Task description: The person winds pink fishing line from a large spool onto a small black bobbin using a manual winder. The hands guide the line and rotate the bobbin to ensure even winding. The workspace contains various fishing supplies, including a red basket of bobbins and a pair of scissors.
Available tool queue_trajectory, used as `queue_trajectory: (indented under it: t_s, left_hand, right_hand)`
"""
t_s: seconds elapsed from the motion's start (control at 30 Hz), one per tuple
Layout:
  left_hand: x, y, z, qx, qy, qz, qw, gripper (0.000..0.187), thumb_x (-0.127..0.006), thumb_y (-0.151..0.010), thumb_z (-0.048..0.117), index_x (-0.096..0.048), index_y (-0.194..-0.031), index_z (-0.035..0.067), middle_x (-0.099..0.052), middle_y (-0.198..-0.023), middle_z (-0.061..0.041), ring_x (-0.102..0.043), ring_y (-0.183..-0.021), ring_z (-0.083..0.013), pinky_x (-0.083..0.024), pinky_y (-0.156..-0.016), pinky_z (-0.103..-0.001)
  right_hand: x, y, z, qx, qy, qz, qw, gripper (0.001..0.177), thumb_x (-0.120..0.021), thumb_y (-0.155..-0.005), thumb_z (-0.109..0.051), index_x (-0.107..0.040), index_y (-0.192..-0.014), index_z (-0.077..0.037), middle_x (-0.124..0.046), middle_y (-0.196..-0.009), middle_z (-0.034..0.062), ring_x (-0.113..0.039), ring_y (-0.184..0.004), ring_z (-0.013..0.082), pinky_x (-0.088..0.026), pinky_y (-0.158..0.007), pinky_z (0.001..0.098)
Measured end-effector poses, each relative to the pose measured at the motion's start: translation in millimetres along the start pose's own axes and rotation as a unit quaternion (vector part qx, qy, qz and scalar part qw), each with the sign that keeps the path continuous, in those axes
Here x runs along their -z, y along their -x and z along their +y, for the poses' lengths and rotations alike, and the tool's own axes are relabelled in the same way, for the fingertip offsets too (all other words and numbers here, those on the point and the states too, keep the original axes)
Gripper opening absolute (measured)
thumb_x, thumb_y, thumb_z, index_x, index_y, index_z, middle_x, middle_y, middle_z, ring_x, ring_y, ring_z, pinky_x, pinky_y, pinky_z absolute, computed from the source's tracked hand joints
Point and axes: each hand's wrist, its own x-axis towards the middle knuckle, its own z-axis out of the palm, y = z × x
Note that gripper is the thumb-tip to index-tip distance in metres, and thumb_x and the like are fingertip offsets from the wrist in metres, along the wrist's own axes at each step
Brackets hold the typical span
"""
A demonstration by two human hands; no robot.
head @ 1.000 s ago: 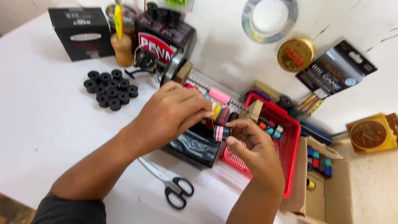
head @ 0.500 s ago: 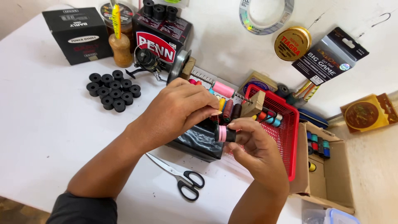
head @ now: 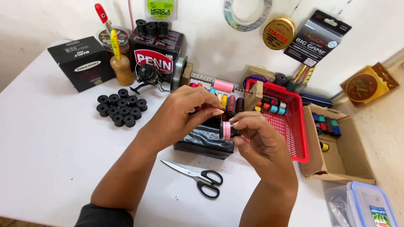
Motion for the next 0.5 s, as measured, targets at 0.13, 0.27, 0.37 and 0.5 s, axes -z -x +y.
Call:
queue_trajectory:
  t_s: [0.13,0.27,0.37,0.5]
  left_hand:
    - [-3,-1,2,0.002,0.063,-0.025,0.998,0.007,-0.064,-0.1,0.016,-0.062,-0.096,0.01,-0.064,-0.085,0.003,-0.054,-0.074,-0.0149,-0.044,-0.079,-0.031]
    - [-3,0,2,0.015,0.074,-0.042,0.996,0.01,-0.062,-0.1,0.021,-0.063,-0.098,0.012,-0.066,-0.089,0.003,-0.058,-0.078,-0.0148,-0.045,-0.079,-0.03]
    - [-4,0,2,0.018,0.075,-0.043,0.996,0.008,-0.062,-0.1,0.019,-0.063,-0.097,0.011,-0.068,-0.091,0.003,-0.06,-0.08,-0.0155,-0.045,-0.082,-0.031]
    - [-6,-1,4,0.012,0.077,-0.037,0.996,0.007,-0.063,-0.099,0.016,-0.063,-0.095,0.01,-0.068,-0.09,0.002,-0.06,-0.079,-0.0158,-0.046,-0.081,-0.031]
  right_hand:
    - [-2,3,-7,-0.008,0.011,0.007,1.0,0.026,-0.063,-0.094,0.0,-0.058,-0.119,-0.006,-0.061,-0.118,0.0111,-0.06,-0.119,0.0219,-0.053,-0.099,0.0304]
    - [5,5,-2,0.024,0.023,-0.002,0.999,0.026,-0.065,-0.095,-0.007,-0.058,-0.12,-0.008,-0.062,-0.118,0.0117,-0.06,-0.118,0.0233,-0.051,-0.1,0.0329]
    - [8,5,-3,0.027,0.027,0.0,0.999,0.025,-0.065,-0.094,-0.006,-0.058,-0.118,-0.008,-0.061,-0.118,0.0131,-0.061,-0.118,0.0239,-0.052,-0.1,0.0329]
    - [9,5,-5,0.033,0.02,0.001,0.999,0.025,-0.065,-0.094,-0.007,-0.058,-0.118,-0.006,-0.061,-0.116,0.0123,-0.061,-0.118,0.0245,-0.053,-0.101,0.0332]
